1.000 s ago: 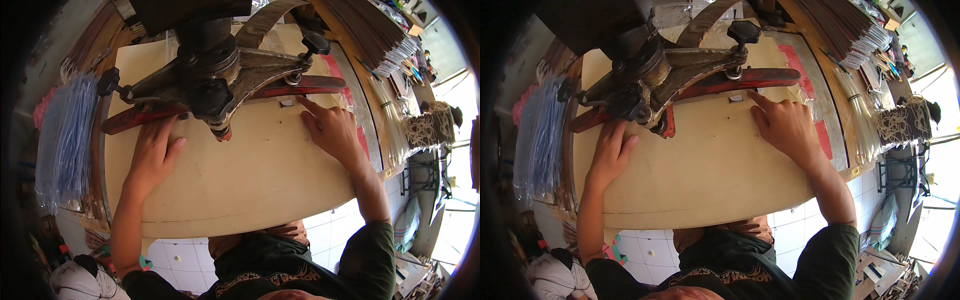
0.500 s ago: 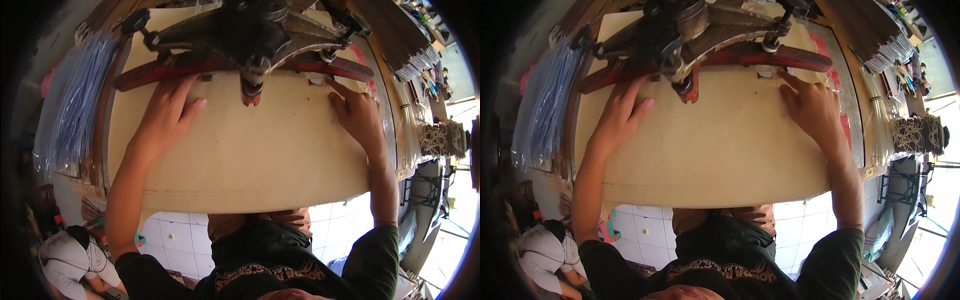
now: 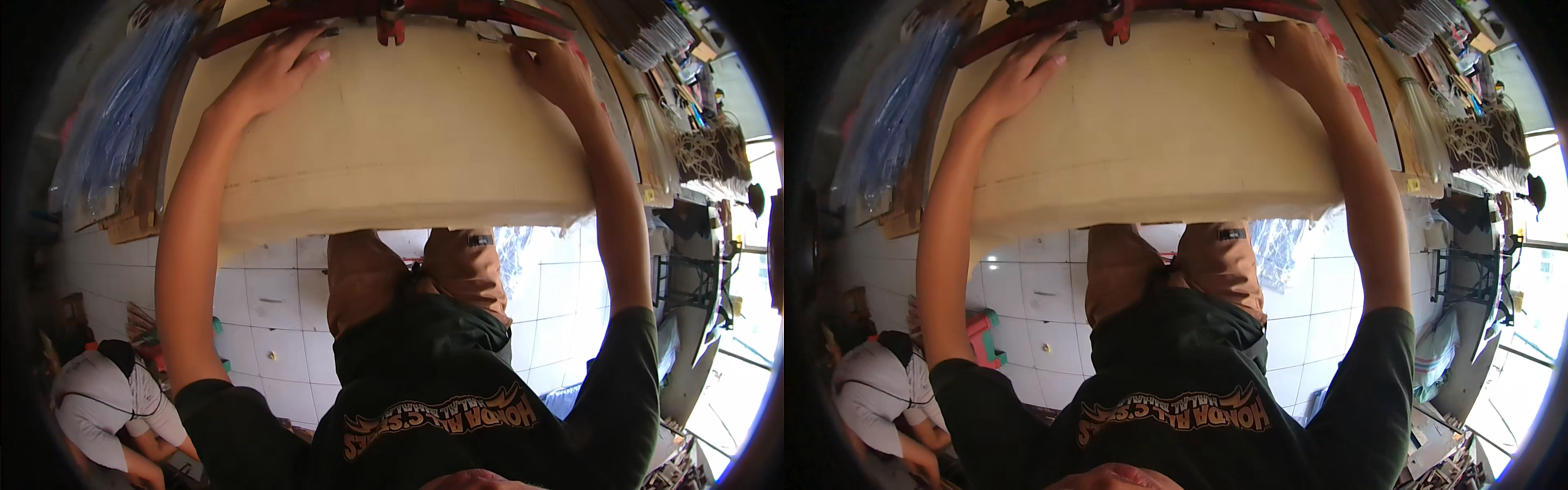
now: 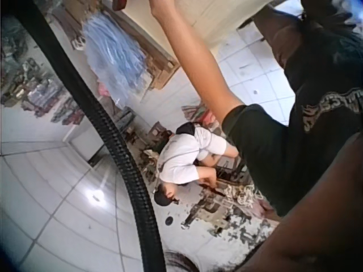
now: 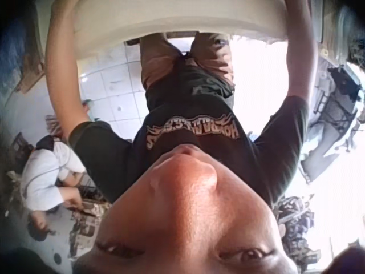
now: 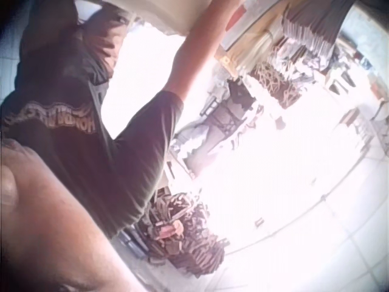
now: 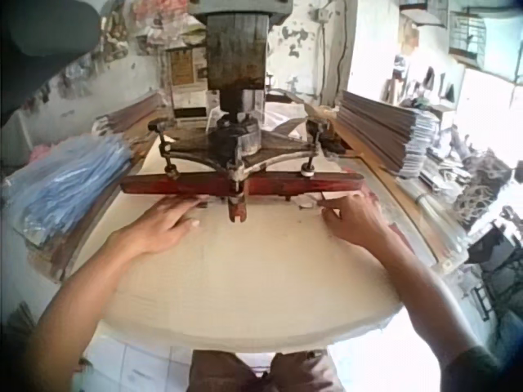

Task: The person places small plastic bags into a larger transparent plastic sleeve and then uses a heat-sealing machine to seal the sleeve by pressing down the machine's arm.

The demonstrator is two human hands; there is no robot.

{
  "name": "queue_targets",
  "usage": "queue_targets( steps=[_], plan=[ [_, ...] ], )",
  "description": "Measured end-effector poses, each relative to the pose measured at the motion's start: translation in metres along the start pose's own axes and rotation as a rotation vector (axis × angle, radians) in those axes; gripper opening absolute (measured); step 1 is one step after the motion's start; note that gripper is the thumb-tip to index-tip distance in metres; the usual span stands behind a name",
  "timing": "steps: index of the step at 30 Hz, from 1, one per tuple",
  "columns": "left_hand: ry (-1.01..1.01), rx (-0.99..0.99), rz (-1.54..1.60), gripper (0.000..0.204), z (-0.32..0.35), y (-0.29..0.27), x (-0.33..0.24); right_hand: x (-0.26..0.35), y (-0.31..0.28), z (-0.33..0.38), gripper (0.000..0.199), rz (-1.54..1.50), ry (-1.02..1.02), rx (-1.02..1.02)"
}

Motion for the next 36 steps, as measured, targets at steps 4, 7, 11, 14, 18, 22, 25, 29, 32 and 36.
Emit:
queue_targets(
  steps=[4,7,11,14,18,22,25,29,32,36],
  plan=[
    [-0.035,0.03,-0.027,0.056,-0.001,0.002,0.0,-0.001,-0.001,0.001,0.034,0.037,-0.009,-0.018],
    [0.006,0.072,0.017,0.057,0.0,-0.009,-0.012,-0.001,-0.001,0.005,0.034,0.079,-0.017,-0.021],
    [0.067,0.0,-0.015,0.054,0.002,-0.011,-0.012,0.004,-0.004,0.003,0.032,0.044,-0.026,-0.007],
    [0.043,0.007,-0.027,0.053,0.004,-0.008,-0.008,0.005,-0.003,0.003,0.031,0.043,0.002,0.012],
    [0.034,0.019,-0.003,0.053,0.001,-0.01,-0.013,-0.001,-0.002,0.002,0.033,0.065,-0.037,-0.016],
    [0.021,0.046,0.012,0.052,0.002,-0.012,-0.012,-0.001,-0.001,0.002,0.036,0.035,0.002,0.006],
    [0.035,0.019,0.026,0.053,0.003,-0.012,-0.011,-0.001,-0.001,0.002,0.037,0.024,0.017,0.022],
    [0.006,0.048,-0.042,0.055,0.001,-0.009,-0.008,-0.002,-0.001,0.001,0.036,0.007,0.001,0.034],
    [0.031,0.028,-0.029,0.057,0.001,-0.01,-0.011,-0.008,0.0,0.0,0.033,0.026,0.012,0.0],
    [-0.028,0.079,-0.065,0.058,0.002,-0.007,-0.009,-0.007,0.002,0.0,0.033,0.013,0.016,0.024]
  ],
)
Point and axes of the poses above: each hand's wrist, its own z-axis away from the middle knuckle, its own y-axis out of the palm, x = y × z, the point moved 6 cm from there along -z, towards the middle knuckle, and after that the axes turned 14 degrees about -z, right-handed, at the moved point
